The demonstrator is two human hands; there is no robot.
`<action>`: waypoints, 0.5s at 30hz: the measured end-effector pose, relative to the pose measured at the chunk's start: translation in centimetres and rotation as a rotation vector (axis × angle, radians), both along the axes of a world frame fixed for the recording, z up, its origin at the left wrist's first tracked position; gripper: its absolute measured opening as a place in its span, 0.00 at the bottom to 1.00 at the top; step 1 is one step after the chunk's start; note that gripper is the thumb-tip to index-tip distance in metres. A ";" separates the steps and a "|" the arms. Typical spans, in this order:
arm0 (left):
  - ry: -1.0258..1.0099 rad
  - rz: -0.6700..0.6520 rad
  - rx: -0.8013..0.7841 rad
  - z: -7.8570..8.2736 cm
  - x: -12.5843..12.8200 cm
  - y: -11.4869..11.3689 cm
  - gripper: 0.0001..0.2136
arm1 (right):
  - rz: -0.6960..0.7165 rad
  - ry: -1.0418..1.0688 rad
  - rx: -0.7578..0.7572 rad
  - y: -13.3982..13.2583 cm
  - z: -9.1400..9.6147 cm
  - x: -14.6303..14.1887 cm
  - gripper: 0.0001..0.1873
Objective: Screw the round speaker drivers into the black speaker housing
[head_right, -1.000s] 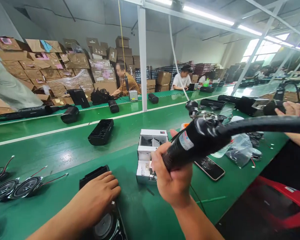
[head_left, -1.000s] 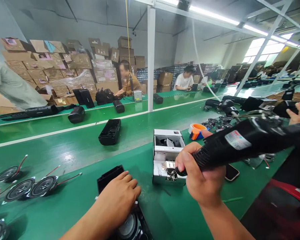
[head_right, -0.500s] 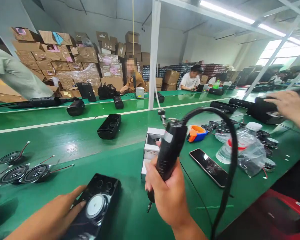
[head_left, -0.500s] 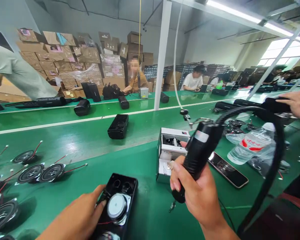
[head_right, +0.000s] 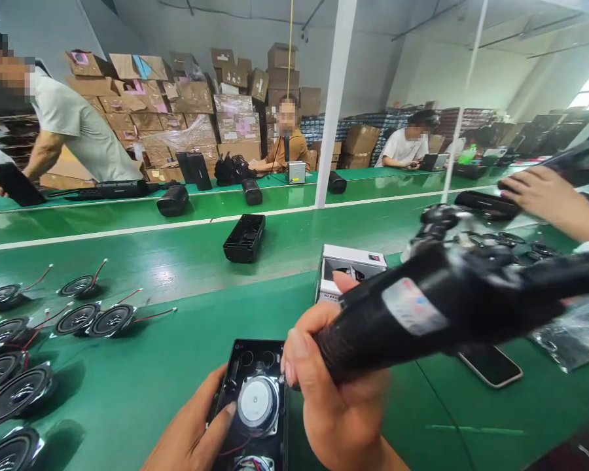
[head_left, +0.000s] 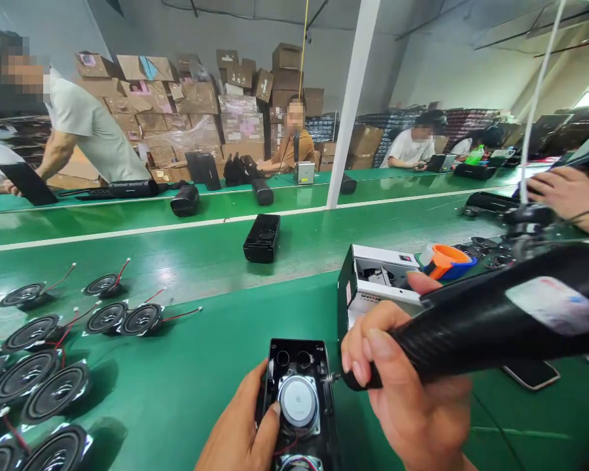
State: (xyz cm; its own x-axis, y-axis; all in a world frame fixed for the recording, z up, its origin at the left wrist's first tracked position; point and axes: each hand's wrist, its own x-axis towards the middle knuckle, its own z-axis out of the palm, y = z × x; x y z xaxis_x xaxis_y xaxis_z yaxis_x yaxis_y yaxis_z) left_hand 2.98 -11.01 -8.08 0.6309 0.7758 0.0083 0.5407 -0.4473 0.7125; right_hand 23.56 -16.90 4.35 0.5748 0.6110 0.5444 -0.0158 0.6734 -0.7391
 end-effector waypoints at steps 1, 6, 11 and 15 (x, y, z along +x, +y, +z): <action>-0.018 -0.006 0.005 -0.6 -0.2 0.1 0.24 | 0.011 -0.022 -0.016 0.3 -0.6 0.0 0.25; -0.026 -0.027 -0.024 -1.8 -0.8 0.4 0.25 | -0.003 -0.037 -0.053 1.1 -2.5 -0.1 0.31; -0.088 -0.044 -0.079 -0.8 -0.8 0.3 0.25 | -0.001 -0.085 -0.113 1.3 -3.8 0.0 0.14; -0.114 -0.037 -0.110 -0.3 -0.6 0.2 0.24 | -0.008 -0.165 -0.144 1.5 -4.7 0.3 0.06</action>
State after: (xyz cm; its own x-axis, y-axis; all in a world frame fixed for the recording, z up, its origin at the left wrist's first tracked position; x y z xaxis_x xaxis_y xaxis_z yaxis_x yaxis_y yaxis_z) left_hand 2.38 -10.81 -8.42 0.6588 0.7523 -0.0024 0.4382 -0.3811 0.8141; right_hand 23.88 -15.40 -0.33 0.4905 0.6846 0.5392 0.1183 0.5607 -0.8195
